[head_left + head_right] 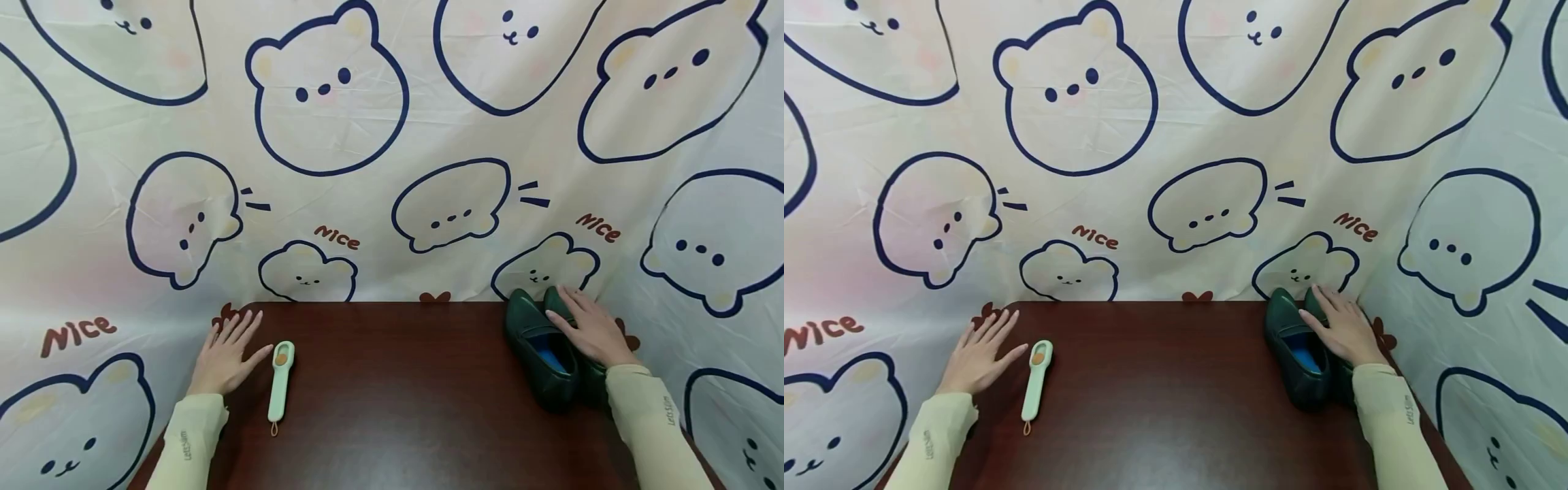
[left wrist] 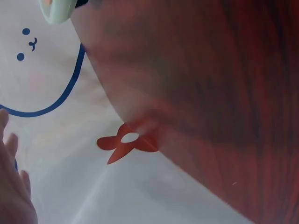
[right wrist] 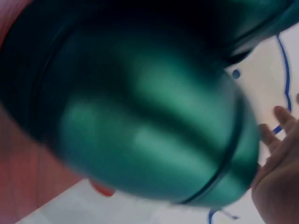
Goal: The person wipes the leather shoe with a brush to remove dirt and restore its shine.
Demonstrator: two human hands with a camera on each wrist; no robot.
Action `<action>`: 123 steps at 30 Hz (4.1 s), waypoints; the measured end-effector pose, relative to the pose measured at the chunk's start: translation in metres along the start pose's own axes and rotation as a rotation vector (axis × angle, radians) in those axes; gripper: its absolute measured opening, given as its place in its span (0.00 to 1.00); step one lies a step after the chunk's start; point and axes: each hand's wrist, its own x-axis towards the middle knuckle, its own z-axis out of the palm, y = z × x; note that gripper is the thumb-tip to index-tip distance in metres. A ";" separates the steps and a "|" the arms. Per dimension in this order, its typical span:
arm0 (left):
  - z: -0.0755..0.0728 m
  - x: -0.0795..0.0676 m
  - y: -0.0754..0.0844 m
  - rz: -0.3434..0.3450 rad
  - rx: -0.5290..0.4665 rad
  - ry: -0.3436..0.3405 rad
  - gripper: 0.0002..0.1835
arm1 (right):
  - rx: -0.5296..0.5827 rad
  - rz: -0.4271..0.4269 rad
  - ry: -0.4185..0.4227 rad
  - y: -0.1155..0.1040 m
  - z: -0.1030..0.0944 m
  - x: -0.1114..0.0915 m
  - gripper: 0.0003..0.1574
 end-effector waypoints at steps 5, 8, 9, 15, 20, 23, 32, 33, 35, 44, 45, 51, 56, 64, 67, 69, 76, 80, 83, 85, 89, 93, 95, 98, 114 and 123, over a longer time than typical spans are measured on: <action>0.006 -0.009 0.006 -0.079 -0.058 -0.102 0.29 | -0.010 -0.007 0.009 -0.020 0.014 -0.002 0.53; 0.007 -0.014 0.017 -0.149 -0.140 -0.246 0.27 | -0.016 -0.025 0.049 -0.033 0.021 -0.011 0.49; 0.008 -0.015 0.022 -0.174 -0.164 -0.292 0.27 | -0.027 -0.033 0.071 -0.037 0.023 -0.014 0.45; 0.019 -0.018 0.044 -0.248 -0.223 -0.489 0.42 | -0.096 -0.042 0.144 -0.059 0.034 -0.033 0.24; 0.031 -0.018 0.051 -0.247 -0.197 -0.516 0.52 | -0.070 -0.030 0.064 -0.061 0.049 -0.040 0.18; 0.034 -0.018 0.054 -0.260 -0.219 -0.510 0.47 | -0.086 -0.040 0.049 -0.061 0.052 -0.039 0.17; 0.039 -0.021 0.059 -0.264 -0.211 -0.485 0.37 | -0.163 -0.125 0.061 -0.071 0.049 -0.030 0.19; 0.039 -0.021 0.059 -0.264 -0.205 -0.485 0.36 | -0.178 -0.148 0.083 -0.072 0.049 -0.029 0.20; 0.040 -0.021 0.060 -0.263 -0.197 -0.488 0.35 | -0.205 -0.191 0.121 -0.075 0.051 -0.027 0.20; 0.041 -0.021 0.064 -0.255 -0.176 -0.479 0.32 | -0.199 -0.484 0.144 -0.108 0.069 -0.013 0.16; 0.041 -0.020 0.064 -0.253 -0.175 -0.480 0.32 | -0.189 -0.511 0.136 -0.114 0.070 -0.011 0.14; 0.038 -0.020 0.065 -0.279 -0.178 -0.529 0.35 | -0.181 -0.671 0.107 -0.141 0.086 0.003 0.04; 0.037 -0.021 0.065 -0.293 -0.172 -0.528 0.34 | -0.190 -0.666 0.187 -0.146 0.092 0.011 0.16; 0.039 -0.021 0.064 -0.286 -0.164 -0.514 0.34 | 0.198 -0.223 0.013 -0.116 0.096 0.014 0.62; 0.040 -0.021 0.064 -0.290 -0.160 -0.518 0.35 | 0.357 -0.114 -0.109 -0.105 0.100 0.016 0.65; 0.039 -0.021 0.064 -0.294 -0.157 -0.518 0.36 | 0.427 -0.091 -0.153 -0.100 0.102 0.018 0.62; 0.039 -0.021 0.064 -0.299 -0.146 -0.524 0.36 | 0.528 -0.146 -0.192 -0.093 0.101 0.028 0.39; 0.040 -0.021 0.065 -0.302 -0.142 -0.523 0.34 | 0.558 -0.157 -0.215 -0.095 0.101 0.036 0.36; 0.040 -0.022 0.066 -0.295 -0.148 -0.518 0.32 | 0.574 -0.173 -0.227 -0.096 0.101 0.039 0.34; 0.041 -0.023 0.067 -0.294 -0.150 -0.517 0.31 | 0.577 -0.177 -0.234 -0.097 0.101 0.041 0.34; 0.042 -0.024 0.067 -0.295 -0.152 -0.510 0.31 | 0.592 -0.152 -0.253 -0.097 0.103 0.040 0.37; 0.041 -0.024 0.065 -0.289 -0.163 -0.502 0.30 | 0.633 -0.130 -0.271 -0.094 0.106 0.038 0.41; 0.040 -0.023 0.063 -0.281 -0.165 -0.496 0.31 | 0.654 -0.130 -0.275 -0.093 0.108 0.038 0.42; 0.040 -0.023 0.061 -0.269 -0.167 -0.499 0.32 | 0.672 -0.116 -0.282 -0.091 0.110 0.038 0.42; 0.039 -0.024 0.064 -0.210 -0.226 -0.319 0.23 | 0.622 -0.105 -0.262 -0.093 0.103 0.046 0.35; 0.035 -0.019 0.088 -0.140 -0.264 -0.206 0.18 | 0.599 -0.078 -0.242 -0.097 0.101 0.051 0.37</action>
